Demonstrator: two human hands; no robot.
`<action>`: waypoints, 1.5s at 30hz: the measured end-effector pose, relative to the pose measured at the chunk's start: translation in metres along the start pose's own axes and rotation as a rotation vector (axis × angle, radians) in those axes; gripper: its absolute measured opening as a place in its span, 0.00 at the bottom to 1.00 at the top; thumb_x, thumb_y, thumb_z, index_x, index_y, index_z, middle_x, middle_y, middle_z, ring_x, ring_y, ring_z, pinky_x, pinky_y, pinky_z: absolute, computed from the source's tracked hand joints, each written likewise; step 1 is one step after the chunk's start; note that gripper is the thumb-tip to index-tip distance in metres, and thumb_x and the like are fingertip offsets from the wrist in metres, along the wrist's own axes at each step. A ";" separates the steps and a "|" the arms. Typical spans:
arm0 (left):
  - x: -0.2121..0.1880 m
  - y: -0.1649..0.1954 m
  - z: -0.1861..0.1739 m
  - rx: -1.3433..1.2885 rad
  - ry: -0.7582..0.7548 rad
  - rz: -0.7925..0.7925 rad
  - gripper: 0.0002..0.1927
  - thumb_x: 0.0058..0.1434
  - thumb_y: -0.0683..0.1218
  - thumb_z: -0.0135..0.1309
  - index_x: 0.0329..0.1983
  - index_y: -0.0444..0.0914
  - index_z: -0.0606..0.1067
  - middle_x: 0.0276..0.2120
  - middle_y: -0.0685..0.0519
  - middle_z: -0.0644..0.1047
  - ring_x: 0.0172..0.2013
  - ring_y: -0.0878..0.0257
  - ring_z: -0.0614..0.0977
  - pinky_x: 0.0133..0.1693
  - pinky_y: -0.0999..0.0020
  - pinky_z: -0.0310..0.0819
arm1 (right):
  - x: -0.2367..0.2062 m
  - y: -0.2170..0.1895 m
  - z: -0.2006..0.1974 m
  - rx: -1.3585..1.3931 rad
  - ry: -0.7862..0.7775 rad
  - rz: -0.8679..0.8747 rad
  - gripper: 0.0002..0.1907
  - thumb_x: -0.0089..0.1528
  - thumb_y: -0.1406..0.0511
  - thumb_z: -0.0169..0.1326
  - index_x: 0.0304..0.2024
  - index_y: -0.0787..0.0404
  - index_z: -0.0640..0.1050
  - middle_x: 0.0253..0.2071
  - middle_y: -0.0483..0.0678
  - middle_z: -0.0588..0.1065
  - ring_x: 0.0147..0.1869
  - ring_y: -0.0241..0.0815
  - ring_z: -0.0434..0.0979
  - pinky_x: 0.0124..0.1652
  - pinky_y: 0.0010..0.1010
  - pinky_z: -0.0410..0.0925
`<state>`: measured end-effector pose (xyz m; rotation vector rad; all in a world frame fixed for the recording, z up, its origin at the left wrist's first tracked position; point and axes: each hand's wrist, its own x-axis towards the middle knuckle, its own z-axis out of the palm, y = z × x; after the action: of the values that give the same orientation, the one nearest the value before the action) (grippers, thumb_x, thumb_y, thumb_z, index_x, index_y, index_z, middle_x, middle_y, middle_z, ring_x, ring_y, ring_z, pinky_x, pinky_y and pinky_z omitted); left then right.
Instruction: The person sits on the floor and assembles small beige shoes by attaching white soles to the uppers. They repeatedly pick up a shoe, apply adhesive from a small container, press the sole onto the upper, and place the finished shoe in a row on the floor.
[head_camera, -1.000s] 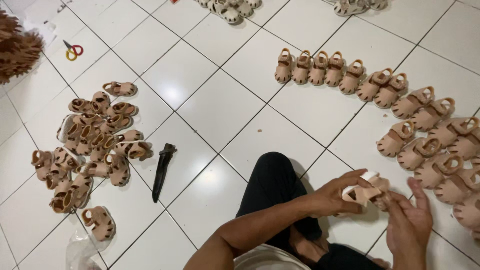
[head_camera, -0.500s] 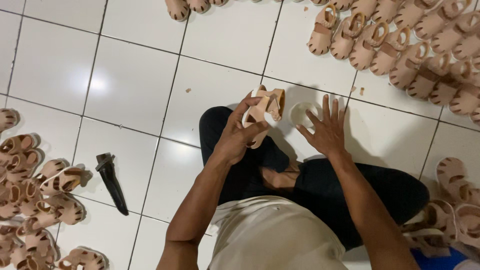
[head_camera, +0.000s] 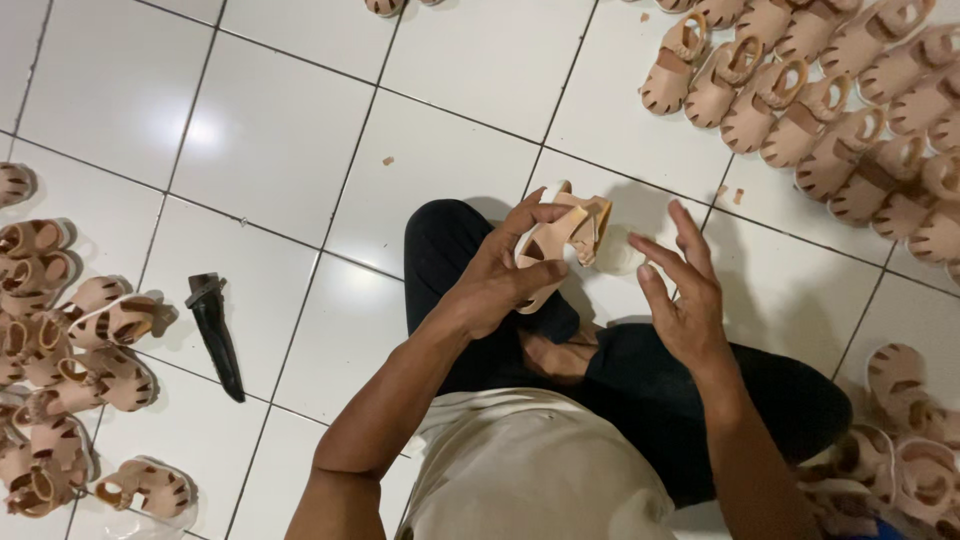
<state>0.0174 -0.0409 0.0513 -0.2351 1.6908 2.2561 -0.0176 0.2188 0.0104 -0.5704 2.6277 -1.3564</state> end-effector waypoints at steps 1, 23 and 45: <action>-0.001 -0.001 0.004 -0.003 -0.018 -0.010 0.31 0.58 0.37 0.59 0.65 0.48 0.70 0.80 0.44 0.44 0.77 0.45 0.51 0.65 0.54 0.65 | -0.004 -0.014 -0.007 -0.016 0.028 -0.107 0.15 0.70 0.64 0.51 0.59 0.53 0.79 0.80 0.59 0.53 0.86 0.59 0.50 0.78 0.49 0.52; -0.015 -0.009 0.018 -0.089 -0.131 0.017 0.30 0.59 0.33 0.58 0.65 0.46 0.70 0.80 0.44 0.43 0.79 0.50 0.47 0.67 0.53 0.64 | 0.005 -0.057 -0.020 -0.637 0.148 -0.484 0.22 0.71 0.73 0.58 0.65 0.48 0.81 0.81 0.58 0.49 0.85 0.63 0.45 0.79 0.57 0.53; -0.006 -0.001 0.028 -0.079 -0.016 0.069 0.34 0.64 0.42 0.55 0.73 0.42 0.59 0.67 0.42 0.67 0.65 0.54 0.72 0.60 0.60 0.75 | 0.001 -0.081 0.005 0.215 0.210 -0.182 0.39 0.65 0.75 0.62 0.75 0.67 0.58 0.37 0.49 0.76 0.42 0.34 0.75 0.48 0.24 0.70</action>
<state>0.0250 -0.0147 0.0608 -0.1784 1.6274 2.3708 0.0050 0.1721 0.0731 -0.6844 2.5886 -1.8183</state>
